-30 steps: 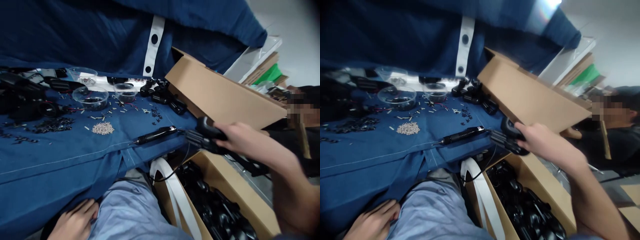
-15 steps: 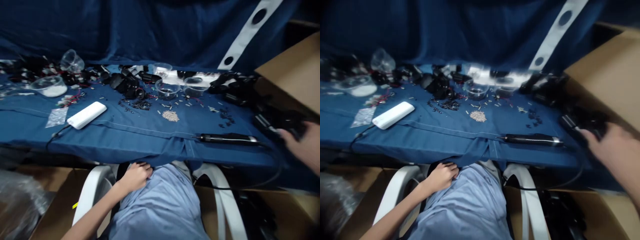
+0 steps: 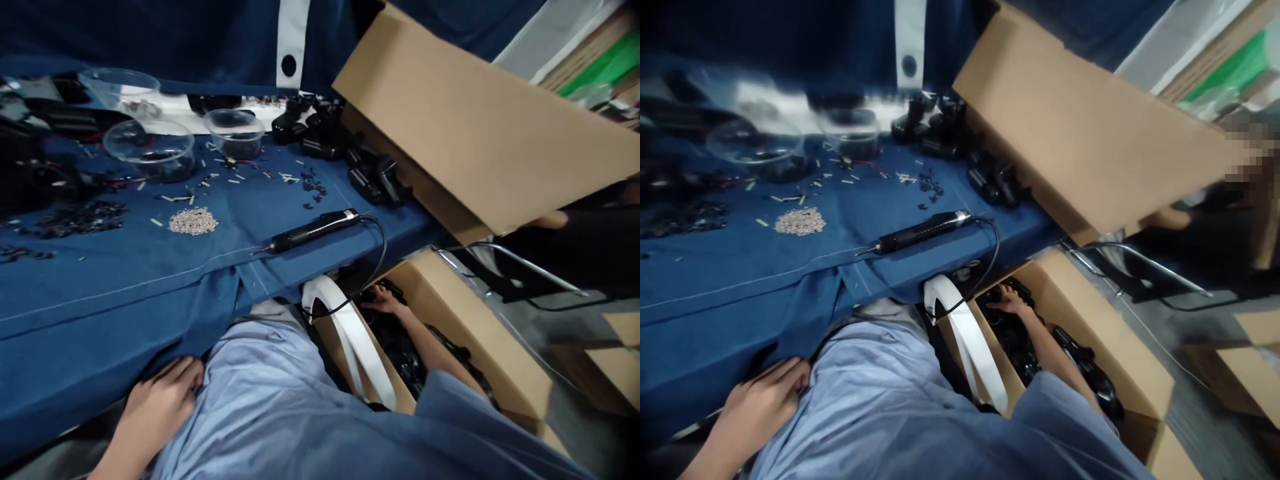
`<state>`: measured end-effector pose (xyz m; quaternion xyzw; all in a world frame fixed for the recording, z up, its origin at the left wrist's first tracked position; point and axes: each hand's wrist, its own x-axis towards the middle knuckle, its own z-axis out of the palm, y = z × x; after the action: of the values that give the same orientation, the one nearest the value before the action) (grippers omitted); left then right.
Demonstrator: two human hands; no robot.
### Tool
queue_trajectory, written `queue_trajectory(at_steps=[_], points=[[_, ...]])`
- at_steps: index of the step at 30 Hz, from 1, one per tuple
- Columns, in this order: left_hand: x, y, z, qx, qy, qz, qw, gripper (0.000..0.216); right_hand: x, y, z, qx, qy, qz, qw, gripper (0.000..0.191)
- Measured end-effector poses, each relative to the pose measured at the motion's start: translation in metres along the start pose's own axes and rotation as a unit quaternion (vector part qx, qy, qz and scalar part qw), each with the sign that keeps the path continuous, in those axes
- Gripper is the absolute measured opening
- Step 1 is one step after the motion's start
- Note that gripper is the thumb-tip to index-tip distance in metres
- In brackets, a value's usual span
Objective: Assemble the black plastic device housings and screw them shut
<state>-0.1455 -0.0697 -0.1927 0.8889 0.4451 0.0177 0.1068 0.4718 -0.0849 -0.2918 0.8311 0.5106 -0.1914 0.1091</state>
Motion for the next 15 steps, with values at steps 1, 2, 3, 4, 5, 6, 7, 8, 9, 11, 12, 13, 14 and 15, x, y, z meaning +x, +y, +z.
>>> queue_trajectory(at_steps=[1,2,3,4,5,6,7,8,9,11,12,13,14,15], points=[[0.001,-0.002,0.002,0.004,0.0,0.003,1.0,0.028,0.008,-0.001,0.019,0.005,-0.003,0.015,1.0,0.048],[0.002,-0.002,0.002,0.01,-0.005,0.003,1.0,0.028,0.015,-0.002,0.036,0.01,-0.005,0.028,1.0,0.049],[0.003,-0.001,0.0,0.017,-0.015,0.001,1.0,0.028,0.021,-0.003,0.051,0.015,-0.007,0.037,0.999,0.05],[0.005,0.001,-0.002,0.026,-0.023,-0.005,0.999,0.028,0.026,-0.004,0.064,0.022,-0.007,0.045,0.999,0.051],[0.006,0.003,-0.005,0.034,-0.028,-0.013,0.999,0.028,0.031,-0.005,0.075,0.029,-0.008,0.05,0.998,0.051],[0.008,0.006,-0.008,0.04,-0.029,-0.022,0.999,0.028,0.035,-0.005,0.084,0.037,-0.007,0.055,0.998,0.052],[0.009,0.008,-0.011,0.044,-0.027,-0.029,0.998,0.028,0.04,-0.005,0.09,0.044,-0.006,0.06,0.997,0.053],[0.01,0.01,-0.013,0.045,-0.027,-0.033,0.998,0.028,0.043,-0.004,0.095,0.051,-0.004,0.065,0.997,0.054],[0.011,0.012,-0.015,0.042,-0.027,-0.035,0.998,0.027,0.047,-0.003,0.098,0.057,-0.002,0.072,0.996,0.055],[0.012,0.013,-0.017,0.038,-0.029,-0.034,0.998,0.026,0.053,0.002,0.098,0.065,0.003,0.088,0.994,0.055],[0.012,0.013,-0.018,0.04,-0.03,-0.033,0.998,0.026,0.055,0.004,0.096,0.067,0.006,0.098,0.993,0.056],[0.012,0.013,-0.018,0.044,-0.03,-0.033,0.998,0.026,0.056,0.007,0.092,0.068,0.008,0.107,0.992,0.056],[0.013,0.014,-0.018,0.05,-0.031,-0.033,0.998,0.027,0.057,0.01,0.086,0.066,0.009,0.117,0.991,0.056],[0.013,0.014,-0.019,0.053,-0.036,-0.032,0.997,0.027,0.056,0.012,0.08,0.064,0.011,0.124,0.99,0.055]])
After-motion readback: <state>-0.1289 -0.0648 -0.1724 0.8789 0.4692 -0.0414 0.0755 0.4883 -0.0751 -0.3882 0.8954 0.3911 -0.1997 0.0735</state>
